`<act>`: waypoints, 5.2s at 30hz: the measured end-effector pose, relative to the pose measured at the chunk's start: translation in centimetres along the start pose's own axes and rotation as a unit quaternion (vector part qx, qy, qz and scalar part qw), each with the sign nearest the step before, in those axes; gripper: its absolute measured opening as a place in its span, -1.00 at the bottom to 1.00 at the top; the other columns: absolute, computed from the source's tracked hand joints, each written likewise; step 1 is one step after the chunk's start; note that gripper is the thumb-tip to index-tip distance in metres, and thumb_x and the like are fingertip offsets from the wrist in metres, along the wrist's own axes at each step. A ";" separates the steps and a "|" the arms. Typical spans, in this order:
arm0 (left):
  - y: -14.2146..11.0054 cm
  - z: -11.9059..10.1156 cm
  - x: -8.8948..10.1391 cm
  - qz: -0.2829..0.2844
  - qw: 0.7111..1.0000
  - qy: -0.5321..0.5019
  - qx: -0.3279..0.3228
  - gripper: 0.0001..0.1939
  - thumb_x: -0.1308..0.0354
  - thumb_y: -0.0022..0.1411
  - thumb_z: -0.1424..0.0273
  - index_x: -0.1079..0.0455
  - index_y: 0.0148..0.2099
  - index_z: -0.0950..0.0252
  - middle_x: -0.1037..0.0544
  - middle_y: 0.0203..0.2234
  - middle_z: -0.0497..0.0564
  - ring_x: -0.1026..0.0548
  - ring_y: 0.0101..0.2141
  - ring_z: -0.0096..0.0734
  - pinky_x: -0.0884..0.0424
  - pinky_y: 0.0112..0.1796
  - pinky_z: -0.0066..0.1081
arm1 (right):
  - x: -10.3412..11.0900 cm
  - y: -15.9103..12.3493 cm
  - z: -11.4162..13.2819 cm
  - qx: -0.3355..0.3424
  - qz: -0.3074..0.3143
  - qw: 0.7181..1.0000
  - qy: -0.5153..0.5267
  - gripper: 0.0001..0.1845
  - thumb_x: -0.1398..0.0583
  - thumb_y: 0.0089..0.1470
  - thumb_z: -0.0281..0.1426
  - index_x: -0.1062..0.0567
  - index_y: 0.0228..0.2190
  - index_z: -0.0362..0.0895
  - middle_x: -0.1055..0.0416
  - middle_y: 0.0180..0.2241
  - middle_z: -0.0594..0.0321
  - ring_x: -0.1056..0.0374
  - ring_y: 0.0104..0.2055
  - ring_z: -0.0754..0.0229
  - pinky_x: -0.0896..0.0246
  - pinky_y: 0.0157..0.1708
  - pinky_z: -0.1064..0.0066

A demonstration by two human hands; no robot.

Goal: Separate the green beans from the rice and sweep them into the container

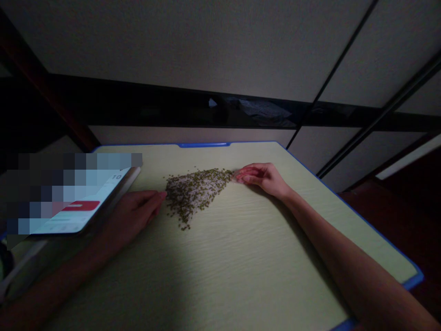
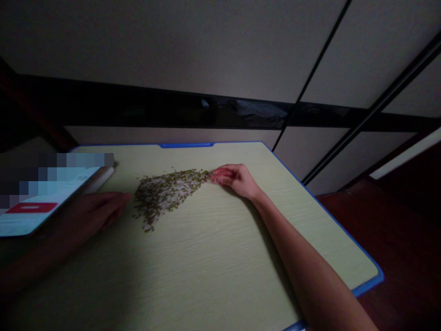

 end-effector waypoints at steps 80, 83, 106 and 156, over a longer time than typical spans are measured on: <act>0.1 0.0 -0.1 0.004 1.000 0.002 0.003 -0.59 0.10 -0.09 0.03 -0.12 -0.70 0.25 -0.14 -0.83 -0.19 -0.13 -0.73 -0.57 -0.05 -0.64 -0.53 | 0.2 -0.3 0.2 0.010 0.019 0.999 -0.024 -0.77 -0.27 -0.17 -0.45 -0.52 -0.36 -0.24 -0.52 -0.33 0.09 -0.41 -0.32 0.21 -0.30 -0.22 0.30; 0.1 0.1 -0.1 0.002 1.000 0.005 0.007 -0.59 0.10 -0.09 0.02 -0.11 -0.70 0.24 -0.14 -0.84 -0.18 -0.13 -0.73 -0.56 -0.05 -0.64 -0.52 | 0.1 -0.3 0.2 0.012 0.016 0.999 -0.030 -0.77 -0.26 -0.16 -0.44 -0.52 -0.35 -0.24 -0.52 -0.34 0.09 -0.42 -0.32 0.20 -0.30 -0.21 0.29; 0.1 0.2 -0.1 0.008 1.000 -0.003 -0.002 -0.61 0.08 -0.05 0.06 -0.13 -0.68 0.25 -0.16 -0.82 -0.18 -0.15 -0.73 -0.55 -0.06 -0.63 -0.51 | -0.2 -0.4 0.4 0.006 0.037 0.999 -0.015 -0.79 -0.27 -0.18 -0.47 -0.53 -0.38 -0.23 -0.52 -0.38 0.13 -0.41 -0.37 0.24 -0.30 -0.23 0.32; 0.2 0.2 -0.1 0.002 1.000 0.001 -0.014 -0.59 0.10 -0.06 0.05 -0.11 -0.70 0.25 -0.14 -0.83 -0.18 -0.13 -0.74 -0.57 -0.04 -0.64 -0.53 | -1.7 -0.9 0.9 0.005 0.052 0.999 0.007 -0.80 -0.25 -0.16 -0.51 -0.50 -0.37 -0.26 -0.53 -0.36 0.12 -0.43 -0.33 0.23 -0.31 -0.23 0.35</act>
Point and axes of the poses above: each hand's wrist, its own y-axis towards the middle knuckle, its own x-axis out of the back of the hand, z = x × y, the point moved 5 cm from there along y, towards the middle knuckle
